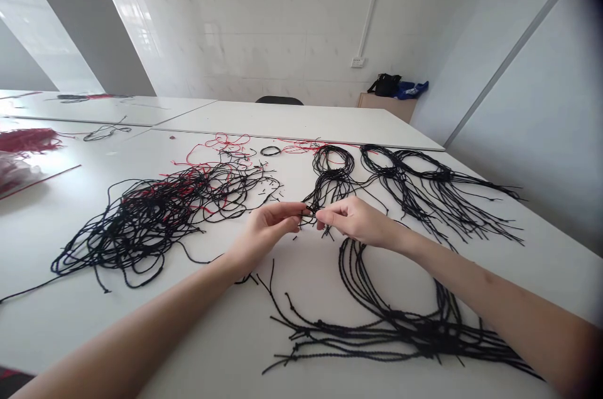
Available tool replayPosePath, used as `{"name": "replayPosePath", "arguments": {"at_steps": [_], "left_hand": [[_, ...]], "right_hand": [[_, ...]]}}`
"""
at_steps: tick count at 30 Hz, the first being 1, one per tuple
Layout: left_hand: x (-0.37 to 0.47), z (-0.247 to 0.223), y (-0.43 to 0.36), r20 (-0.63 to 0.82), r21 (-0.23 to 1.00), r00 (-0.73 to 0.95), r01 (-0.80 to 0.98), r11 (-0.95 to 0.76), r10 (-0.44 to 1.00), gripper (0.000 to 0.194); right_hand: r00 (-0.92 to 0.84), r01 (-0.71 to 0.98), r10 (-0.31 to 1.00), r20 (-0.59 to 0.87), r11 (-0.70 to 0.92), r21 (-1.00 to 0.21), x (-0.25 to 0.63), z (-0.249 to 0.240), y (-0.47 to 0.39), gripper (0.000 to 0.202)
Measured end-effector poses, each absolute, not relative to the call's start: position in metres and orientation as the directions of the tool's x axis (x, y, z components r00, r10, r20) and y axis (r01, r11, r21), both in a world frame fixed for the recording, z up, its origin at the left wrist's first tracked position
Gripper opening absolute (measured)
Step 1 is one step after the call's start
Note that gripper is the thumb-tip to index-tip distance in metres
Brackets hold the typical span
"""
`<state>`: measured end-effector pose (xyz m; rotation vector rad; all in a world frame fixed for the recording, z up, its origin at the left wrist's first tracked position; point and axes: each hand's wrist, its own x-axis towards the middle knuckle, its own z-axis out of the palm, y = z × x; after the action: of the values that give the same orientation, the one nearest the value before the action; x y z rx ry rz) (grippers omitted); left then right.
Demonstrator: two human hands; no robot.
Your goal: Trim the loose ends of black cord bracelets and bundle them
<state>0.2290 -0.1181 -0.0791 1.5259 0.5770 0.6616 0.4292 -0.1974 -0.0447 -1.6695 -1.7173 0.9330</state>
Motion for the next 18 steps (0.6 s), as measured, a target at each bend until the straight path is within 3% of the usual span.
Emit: {"name": "replayPosePath", "arguments": {"at_steps": [18], "left_hand": [[0.2314, -0.0684, -0.1245, 0.016, 0.994, 0.681, 0.066, -0.083, 0.732, 0.036]], "right_hand": [[-0.087, 0.573, 0.993, -0.081, -0.017, -0.820, 0.4257, -0.0477, -0.1993, 0.047]]}}
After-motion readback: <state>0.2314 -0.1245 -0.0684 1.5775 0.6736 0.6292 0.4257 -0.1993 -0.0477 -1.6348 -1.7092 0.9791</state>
